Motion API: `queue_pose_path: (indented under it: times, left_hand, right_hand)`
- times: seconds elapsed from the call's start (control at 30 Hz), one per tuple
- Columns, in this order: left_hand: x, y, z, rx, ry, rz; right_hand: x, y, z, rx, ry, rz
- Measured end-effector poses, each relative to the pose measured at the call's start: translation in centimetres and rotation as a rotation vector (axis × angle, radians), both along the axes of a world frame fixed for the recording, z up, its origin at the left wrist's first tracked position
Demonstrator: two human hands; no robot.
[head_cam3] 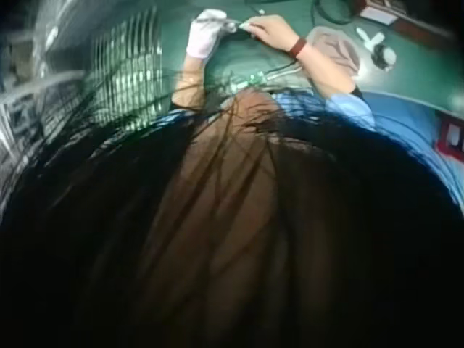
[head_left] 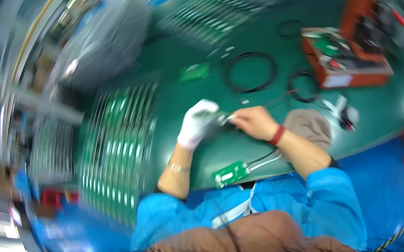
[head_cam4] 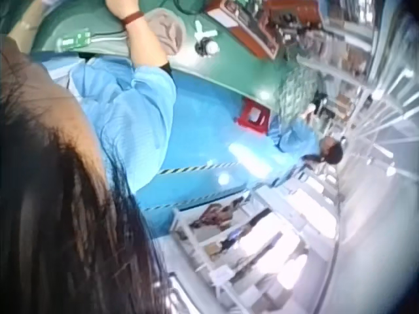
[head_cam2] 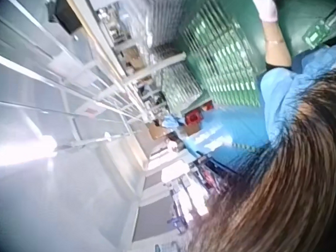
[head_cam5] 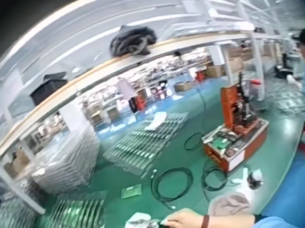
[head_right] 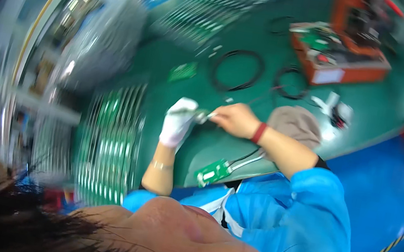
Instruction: Assembling and testing LED strip components at a manual assembly station.
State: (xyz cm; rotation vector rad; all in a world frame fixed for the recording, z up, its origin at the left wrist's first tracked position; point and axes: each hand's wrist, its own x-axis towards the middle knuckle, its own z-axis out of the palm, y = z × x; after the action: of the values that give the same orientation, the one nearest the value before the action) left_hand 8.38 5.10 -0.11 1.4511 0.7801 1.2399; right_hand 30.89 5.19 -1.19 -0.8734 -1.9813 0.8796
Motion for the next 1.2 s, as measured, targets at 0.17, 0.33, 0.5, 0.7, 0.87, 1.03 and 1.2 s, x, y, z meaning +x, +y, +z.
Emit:
queue_pose_path:
  times: [0.17,0.33,0.5,0.7,0.87,1.03,1.2]
  left_hand:
    - [4.8,-2.9,0.9,-0.290,-0.160,-0.108]
    - [6.3,1.6,0.3,-0.333,-0.399,-0.259]
    - [5.9,2.0,-0.2,-0.239,-0.065,-0.084]
    - [5.3,3.9,0.2,-0.556,-0.354,0.075]
    - [2.0,4.6,-2.3,-0.572,-0.786,-0.093]
    - [2.3,3.7,-2.2,-0.480,-0.745,-0.066]
    - [2.0,3.1,-2.7,-0.387,-0.555,-0.008]
  right_hand:
    - [6.3,-0.3,0.5,0.101,-0.051,0.068]
    - [9.2,1.5,2.0,0.208,-0.056,0.003]
    - [8.9,1.1,1.5,0.155,-0.032,0.006]
    - [5.8,2.9,-1.2,0.116,0.034,-0.016]
    - [1.1,2.9,-2.1,-0.071,0.067,0.021]
    - [-1.8,2.4,-2.0,-0.196,0.076,0.117]
    - [-3.3,2.4,-2.5,-0.203,0.052,0.180]
